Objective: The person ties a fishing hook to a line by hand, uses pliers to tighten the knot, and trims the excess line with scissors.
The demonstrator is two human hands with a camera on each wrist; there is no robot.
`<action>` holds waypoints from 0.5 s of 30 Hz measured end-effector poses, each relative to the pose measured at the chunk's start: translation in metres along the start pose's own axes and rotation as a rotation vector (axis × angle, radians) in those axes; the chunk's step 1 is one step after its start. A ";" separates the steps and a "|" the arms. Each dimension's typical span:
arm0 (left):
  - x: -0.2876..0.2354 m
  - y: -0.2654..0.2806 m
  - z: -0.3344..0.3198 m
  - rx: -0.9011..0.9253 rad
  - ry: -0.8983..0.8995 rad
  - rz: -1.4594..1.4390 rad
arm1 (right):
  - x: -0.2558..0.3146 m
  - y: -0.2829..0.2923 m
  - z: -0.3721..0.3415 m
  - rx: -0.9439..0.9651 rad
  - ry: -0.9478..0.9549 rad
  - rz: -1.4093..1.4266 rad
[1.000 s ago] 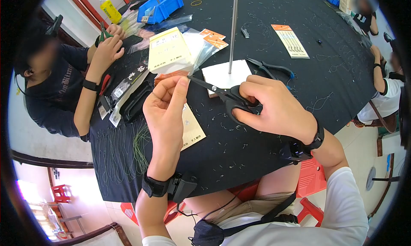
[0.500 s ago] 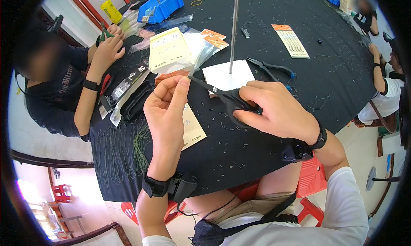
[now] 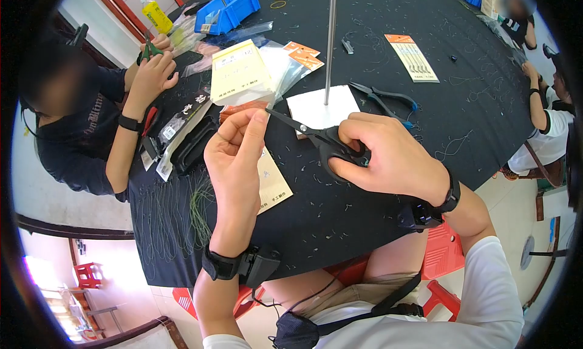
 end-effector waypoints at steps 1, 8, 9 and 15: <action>0.000 0.000 0.000 0.002 -0.001 -0.011 | 0.000 0.000 0.000 0.000 -0.003 0.007; -0.001 0.000 0.000 0.010 0.005 0.003 | 0.001 0.000 -0.001 -0.004 0.018 0.029; -0.001 0.000 0.000 0.011 0.006 0.000 | 0.002 0.001 -0.001 0.019 0.014 0.028; 0.001 0.004 0.000 0.029 0.007 -0.056 | 0.002 0.004 -0.002 0.055 0.012 0.007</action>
Point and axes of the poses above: each hand's wrist, its own z-axis towards the middle knuckle, its own y-axis out of the back of the hand, x = y × z, the point moved 1 cm from there along z, towards the middle knuckle, and after that the axes turned 4 degrees about -y, right-handed, at the moved point
